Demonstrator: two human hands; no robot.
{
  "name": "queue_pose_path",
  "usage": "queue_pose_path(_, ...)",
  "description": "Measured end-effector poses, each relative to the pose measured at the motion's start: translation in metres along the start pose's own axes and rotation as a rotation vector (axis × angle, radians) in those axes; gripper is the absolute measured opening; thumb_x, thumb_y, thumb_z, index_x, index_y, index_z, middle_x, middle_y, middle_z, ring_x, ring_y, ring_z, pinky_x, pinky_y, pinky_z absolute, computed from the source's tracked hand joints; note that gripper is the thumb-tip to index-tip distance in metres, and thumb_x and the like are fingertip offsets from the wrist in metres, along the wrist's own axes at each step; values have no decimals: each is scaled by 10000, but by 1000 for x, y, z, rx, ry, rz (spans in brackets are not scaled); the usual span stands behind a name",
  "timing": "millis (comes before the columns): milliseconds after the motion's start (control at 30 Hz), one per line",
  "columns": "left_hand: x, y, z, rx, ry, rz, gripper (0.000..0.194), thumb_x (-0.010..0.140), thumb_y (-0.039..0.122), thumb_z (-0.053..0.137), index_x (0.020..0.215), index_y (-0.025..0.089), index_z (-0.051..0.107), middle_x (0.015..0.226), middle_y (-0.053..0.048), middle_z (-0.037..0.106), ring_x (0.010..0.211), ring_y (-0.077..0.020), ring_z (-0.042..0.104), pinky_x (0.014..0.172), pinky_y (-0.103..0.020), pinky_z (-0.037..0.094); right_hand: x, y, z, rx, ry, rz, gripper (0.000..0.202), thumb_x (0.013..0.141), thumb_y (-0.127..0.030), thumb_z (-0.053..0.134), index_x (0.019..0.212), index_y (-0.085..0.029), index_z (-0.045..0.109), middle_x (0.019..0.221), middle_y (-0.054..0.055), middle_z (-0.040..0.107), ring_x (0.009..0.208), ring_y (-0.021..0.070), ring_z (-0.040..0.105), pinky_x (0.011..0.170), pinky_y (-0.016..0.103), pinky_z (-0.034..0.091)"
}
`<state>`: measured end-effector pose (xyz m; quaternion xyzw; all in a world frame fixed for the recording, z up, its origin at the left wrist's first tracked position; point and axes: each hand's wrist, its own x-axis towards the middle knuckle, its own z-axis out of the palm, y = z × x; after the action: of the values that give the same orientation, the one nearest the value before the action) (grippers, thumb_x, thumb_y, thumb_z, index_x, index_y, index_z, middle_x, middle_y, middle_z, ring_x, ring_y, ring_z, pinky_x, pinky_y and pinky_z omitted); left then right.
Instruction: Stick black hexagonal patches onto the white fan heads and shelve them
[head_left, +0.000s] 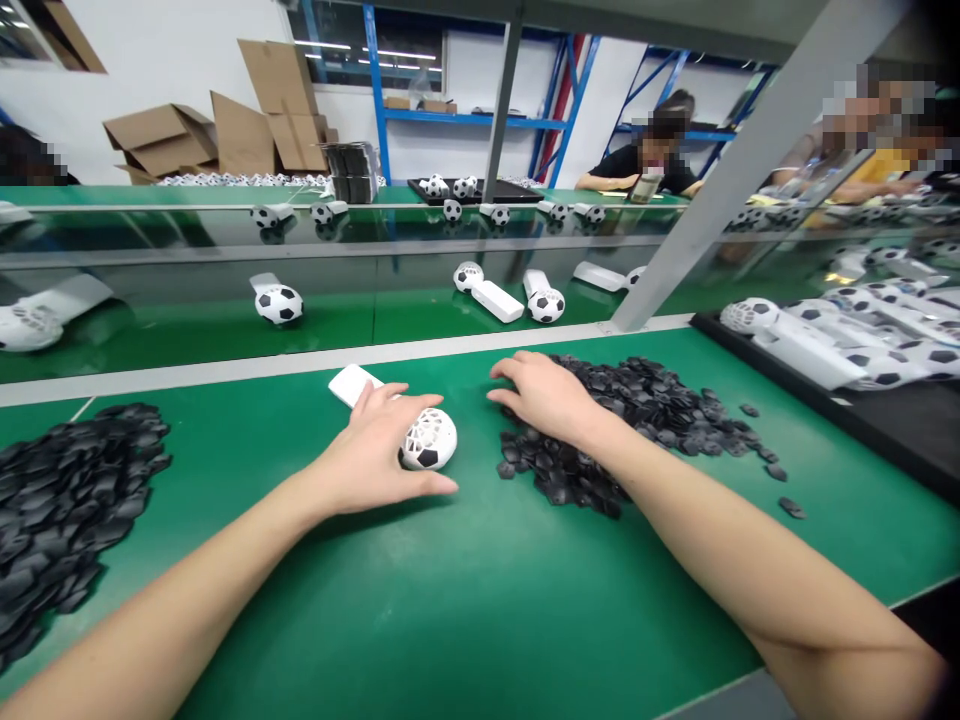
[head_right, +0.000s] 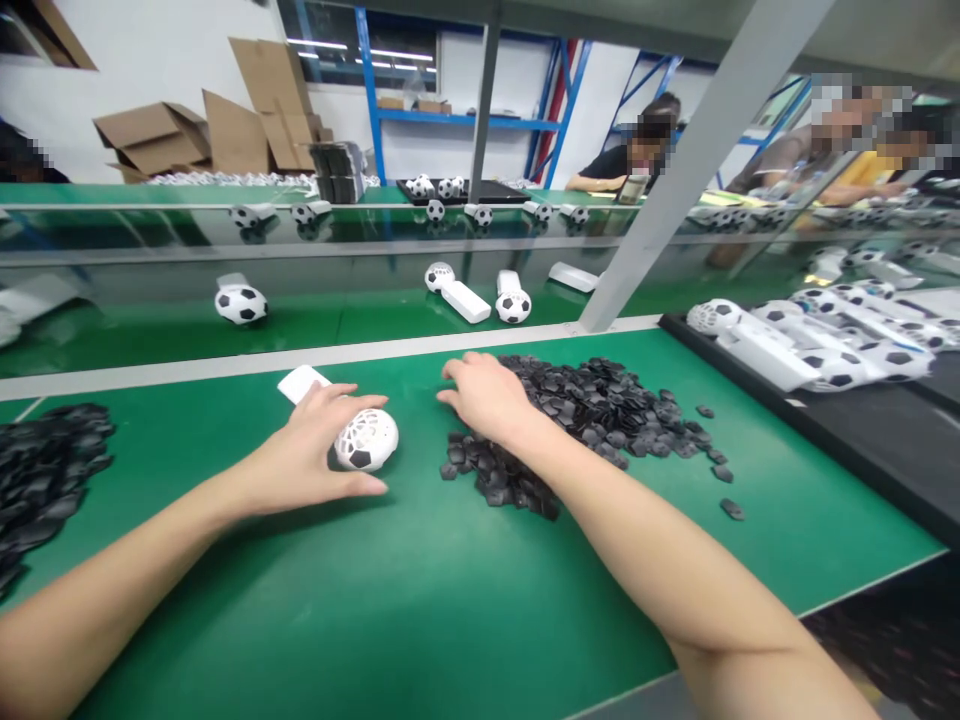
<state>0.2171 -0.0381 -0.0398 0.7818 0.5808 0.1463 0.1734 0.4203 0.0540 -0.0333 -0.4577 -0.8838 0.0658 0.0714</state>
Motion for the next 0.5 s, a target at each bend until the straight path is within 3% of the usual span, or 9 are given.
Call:
queue_pose_path(67, -1, 3, 3, 27, 46, -69, 799, 626, 637, 591, 1252, 170, 422, 1287, -155, 440, 1288, -369, 198, 1030, -581, 146, 2, 8, -2, -135, -36, 69, 209, 821, -277, 564, 972, -146, 623, 977, 140, 613, 948, 295, 551, 720, 362, 454)
queue_pose_path(133, -1, 5, 3, 25, 26, -67, 691, 666, 588, 584, 1205, 174, 457, 1268, -143, 464, 1298, -348, 203, 1054, -575, 79, 2, 11, -1, -129, -79, 50, 154, 803, -219, 579, 930, -155, 635, 934, 122, 632, 885, 275, 576, 670, 326, 444)
queue_pose_path(233, -2, 8, 2, -26, -68, -42, 622, 682, 503, 609, 1218, 237, 443, 1348, -95, 400, 1331, -335, 124, 1052, -572, 124, 2, 8, 0, -105, -126, -2, 93, 786, -165, 577, 849, -186, 642, 901, 67, 653, 805, 219, 593, 611, 270, 412)
queue_pose_path(333, -5, 10, 4, -79, -21, -117, 679, 670, 518, 613, 1252, 233, 410, 1433, -96, 263, 1343, -343, 49, 1040, -568, 183, 0, 5, -2, -77, -135, -30, 88, 787, -154, 558, 792, -189, 638, 876, 52, 659, 773, 199, 590, 583, 254, 383)
queue_pose_path(433, -5, 11, 8, -136, 33, -98, 621, 680, 437, 614, 1212, 172, 431, 1393, -132, 324, 1345, -315, 91, 1060, -518, 205, -2, 0, -6, -23, -126, -72, 108, 791, -158, 536, 832, -197, 628, 818, 28, 654, 728, 168, 578, 590, 238, 377)
queue_pose_path(500, -3, 9, 8, -184, 4, -24, 550, 672, 308, 607, 1181, 183, 443, 1350, -110, 392, 1346, -287, 127, 1069, -492, 212, -5, -4, -10, 123, -118, -149, 167, 794, -132, 507, 905, -202, 610, 745, 0, 634, 661, 133, 555, 593, 221, 379)
